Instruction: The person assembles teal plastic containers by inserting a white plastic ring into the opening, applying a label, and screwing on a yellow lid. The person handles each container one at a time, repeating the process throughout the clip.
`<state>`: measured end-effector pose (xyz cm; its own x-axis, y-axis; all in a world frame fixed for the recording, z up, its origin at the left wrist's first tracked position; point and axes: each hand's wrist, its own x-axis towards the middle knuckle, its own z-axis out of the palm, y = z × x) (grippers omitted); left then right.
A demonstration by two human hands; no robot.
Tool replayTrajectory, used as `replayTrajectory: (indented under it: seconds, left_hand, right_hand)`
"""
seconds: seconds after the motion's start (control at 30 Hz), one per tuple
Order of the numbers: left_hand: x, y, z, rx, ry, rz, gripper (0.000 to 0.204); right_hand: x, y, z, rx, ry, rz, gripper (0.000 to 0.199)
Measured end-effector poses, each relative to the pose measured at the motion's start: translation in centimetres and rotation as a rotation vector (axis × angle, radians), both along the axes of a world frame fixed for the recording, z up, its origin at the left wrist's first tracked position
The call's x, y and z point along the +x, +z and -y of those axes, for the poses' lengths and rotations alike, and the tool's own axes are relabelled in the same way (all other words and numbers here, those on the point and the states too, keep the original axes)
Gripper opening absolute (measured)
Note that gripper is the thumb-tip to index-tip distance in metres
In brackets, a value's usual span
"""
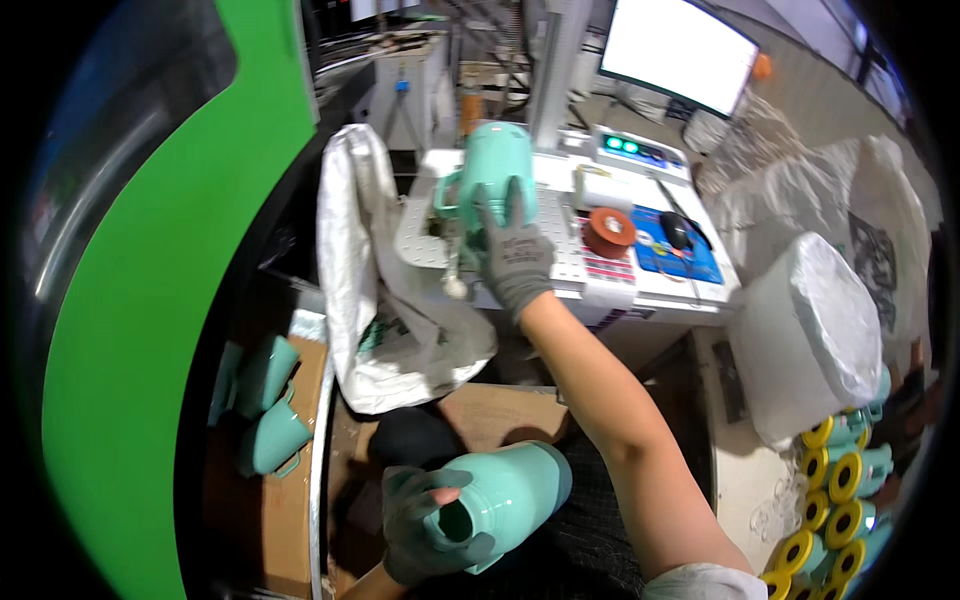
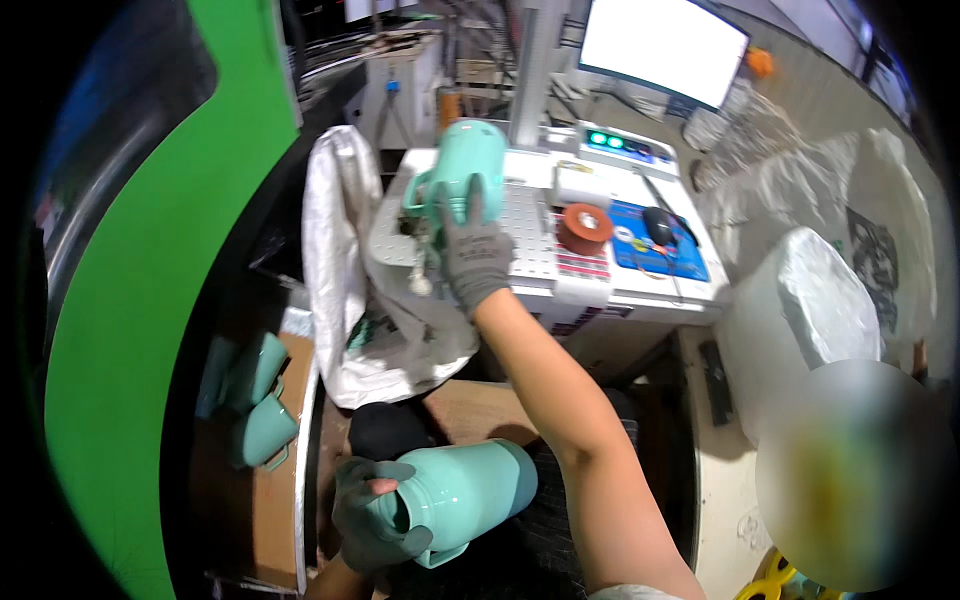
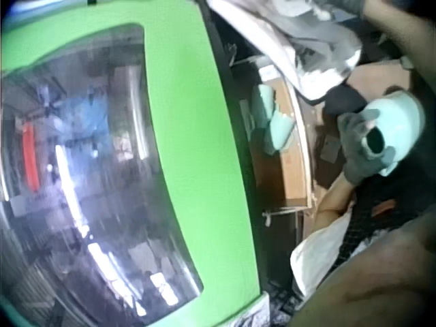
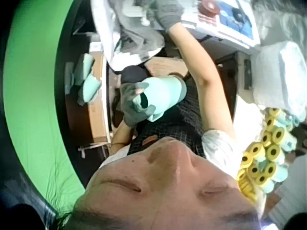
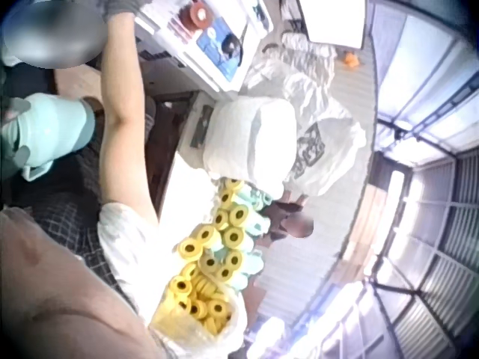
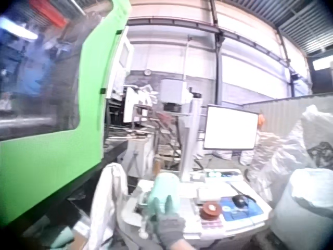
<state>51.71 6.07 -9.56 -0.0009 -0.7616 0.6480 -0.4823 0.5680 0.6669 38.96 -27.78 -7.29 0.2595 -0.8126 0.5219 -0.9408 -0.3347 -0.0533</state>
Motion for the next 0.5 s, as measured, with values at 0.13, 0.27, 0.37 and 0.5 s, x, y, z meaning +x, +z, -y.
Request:
replayTrajectory:
  seconds: [0.13, 0.27, 0.37, 0.5]
  left_hand:
    - [0.3, -0.1, 0.1, 0.041, -0.063, -0.015, 0.075]
    - [-1.5, -2.6, 3.7, -0.412, -0.071, -0.116, 0.063]
    - [-0.8, -0.8, 2.4, 0.061, -0.163, -0.311, 0.051]
    - [1.3, 1.0, 5.2, 0.323, -0.424, -0.407, 0.067]
  right_hand:
    - [-3.2, 1.2, -2.7, -0.244, 0.189, 0.263, 0.075]
    - [-13.2, -0.7, -0.1, -0.204, 0.114, 0.606, 0.030]
    - [-20.5, -1.7, 3.8, -0.136, -0.179, 0.578, 0.032]
    - [-20.2, -0.4, 7.1, 0.122, -0.292, 0.378, 0.041]
